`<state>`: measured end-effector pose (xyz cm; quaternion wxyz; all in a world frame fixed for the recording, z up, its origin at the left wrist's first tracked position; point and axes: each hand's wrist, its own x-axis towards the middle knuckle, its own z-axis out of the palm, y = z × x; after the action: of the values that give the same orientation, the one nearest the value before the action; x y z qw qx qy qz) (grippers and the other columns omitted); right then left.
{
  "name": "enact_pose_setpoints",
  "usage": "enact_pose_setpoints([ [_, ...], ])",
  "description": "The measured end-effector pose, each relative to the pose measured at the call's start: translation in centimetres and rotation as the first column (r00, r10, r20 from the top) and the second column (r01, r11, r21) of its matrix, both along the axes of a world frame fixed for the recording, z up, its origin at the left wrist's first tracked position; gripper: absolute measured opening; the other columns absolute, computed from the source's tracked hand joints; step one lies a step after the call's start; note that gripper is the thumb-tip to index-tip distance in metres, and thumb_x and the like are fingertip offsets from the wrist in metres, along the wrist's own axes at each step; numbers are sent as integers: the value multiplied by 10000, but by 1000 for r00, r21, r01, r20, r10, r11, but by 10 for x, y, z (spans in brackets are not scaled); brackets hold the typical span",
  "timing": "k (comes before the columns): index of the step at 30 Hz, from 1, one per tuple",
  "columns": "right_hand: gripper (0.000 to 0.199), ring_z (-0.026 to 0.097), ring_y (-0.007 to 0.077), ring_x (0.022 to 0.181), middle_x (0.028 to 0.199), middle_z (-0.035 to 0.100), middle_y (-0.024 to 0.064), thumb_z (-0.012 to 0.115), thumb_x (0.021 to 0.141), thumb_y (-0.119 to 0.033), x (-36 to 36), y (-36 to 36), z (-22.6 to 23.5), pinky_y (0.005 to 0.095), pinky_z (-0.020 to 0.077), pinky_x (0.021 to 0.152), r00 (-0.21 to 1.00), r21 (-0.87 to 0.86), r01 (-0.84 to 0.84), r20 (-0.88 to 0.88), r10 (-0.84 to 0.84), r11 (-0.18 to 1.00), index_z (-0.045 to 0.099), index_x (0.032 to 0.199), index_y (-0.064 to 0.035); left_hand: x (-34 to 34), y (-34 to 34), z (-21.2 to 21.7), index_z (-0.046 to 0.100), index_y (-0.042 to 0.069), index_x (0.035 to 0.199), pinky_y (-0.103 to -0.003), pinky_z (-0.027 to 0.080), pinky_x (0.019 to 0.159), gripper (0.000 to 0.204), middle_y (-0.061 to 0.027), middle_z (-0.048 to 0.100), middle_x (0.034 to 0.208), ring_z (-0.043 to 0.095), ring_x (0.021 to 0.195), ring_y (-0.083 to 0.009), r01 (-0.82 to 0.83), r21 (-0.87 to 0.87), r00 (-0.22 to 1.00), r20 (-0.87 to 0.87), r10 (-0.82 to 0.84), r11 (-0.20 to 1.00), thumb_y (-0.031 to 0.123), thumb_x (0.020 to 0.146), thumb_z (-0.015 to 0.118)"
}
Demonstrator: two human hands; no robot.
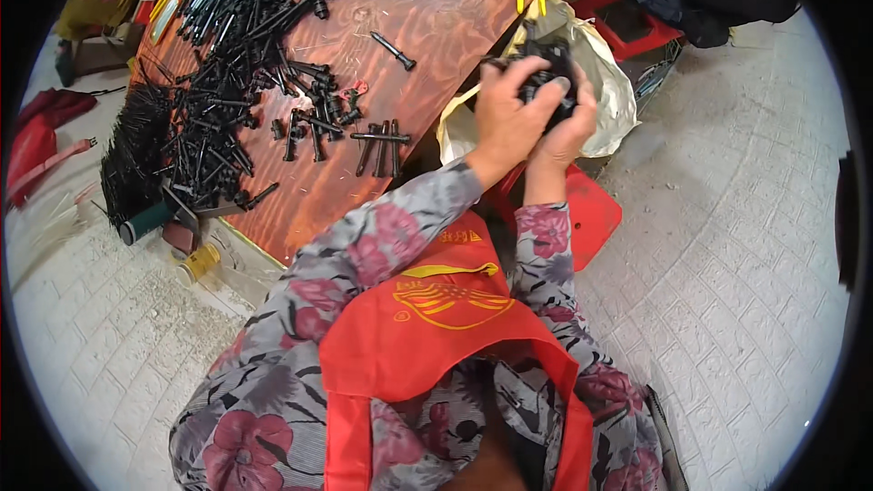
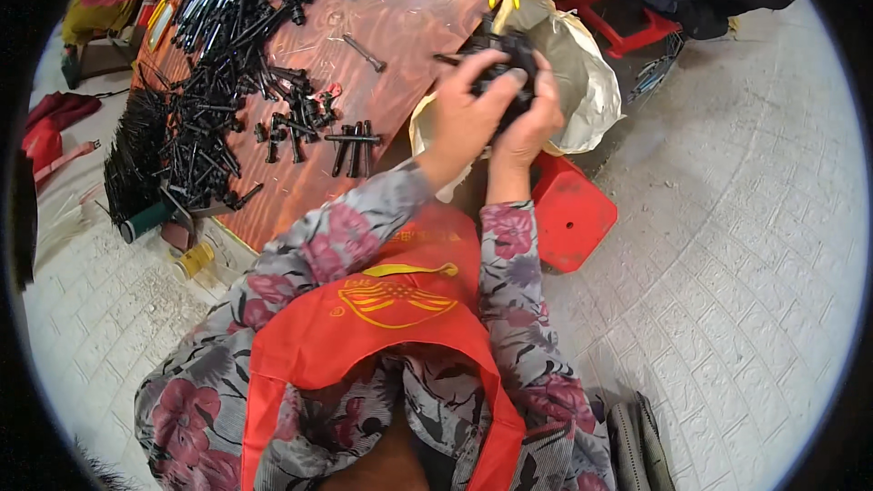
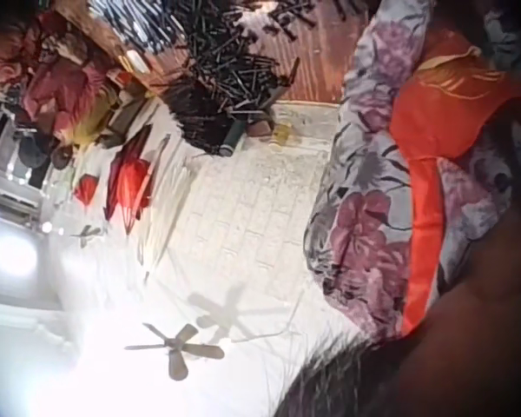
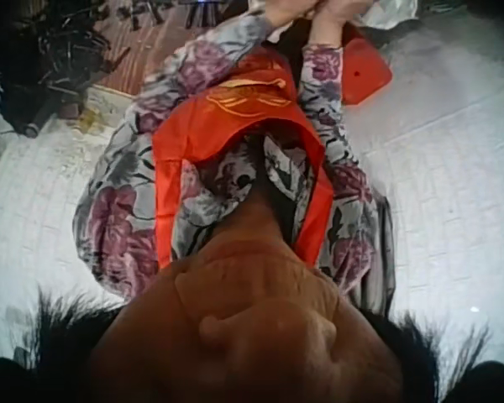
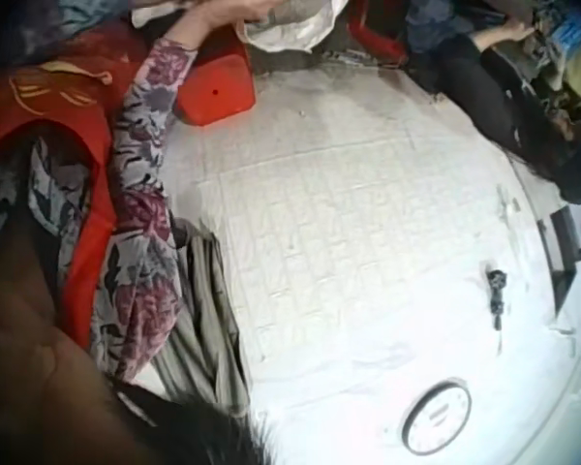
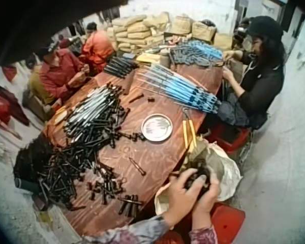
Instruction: The person sorts and assembles black plastic components by hand on a wooden table, placing the assembled pieces into a bag.
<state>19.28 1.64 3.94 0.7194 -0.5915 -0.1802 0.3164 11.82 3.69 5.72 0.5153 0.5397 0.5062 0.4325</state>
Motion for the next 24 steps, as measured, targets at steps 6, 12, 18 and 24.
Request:
enact_pose_setpoints([
  [6,387,608,196,926,961,644,88,562,899,-338,68,-19,-108,337,489,817,824,-186,184,-506,-254,965,636,1060,5,42,-11,-77,685,99,1060,-409,475,832,379,-240,568,1062,582,963,-381,53,-312,942,-300,-152,948,355,782,686],
  [12,401,600,175,772,973,647,61,660,860,-257,48,-28,-54,278,494,710,973,-597,-221,-79,218,771,615,1206,-60,-97,-51,-9,669,14,932,-341,498,676,189,-116,642,763,643,746,-239,369,-178,927,-3,-375,912,171,834,629],
  [18,803,613,359,894,1046,553,180,812,651,-135,-89,-22,-13,442,518,702,212,-644,-560,497,842,521,437,1361,-115,-212,-106,-27,662,1,853,-281,492,614,101,-79,660,764,621,689,-125,-10,-450,903,-388,-185,893,97,825,645],
  [24,970,579,483,934,1155,471,240,807,663,-129,-174,-14,-29,523,497,756,-51,-777,-538,418,907,328,249,1455,-156,-233,-77,-38,644,21,993,-236,516,625,175,-40,656,797,620,682,-111,-262,-705,954,-87,285,660,72,825,653],
])
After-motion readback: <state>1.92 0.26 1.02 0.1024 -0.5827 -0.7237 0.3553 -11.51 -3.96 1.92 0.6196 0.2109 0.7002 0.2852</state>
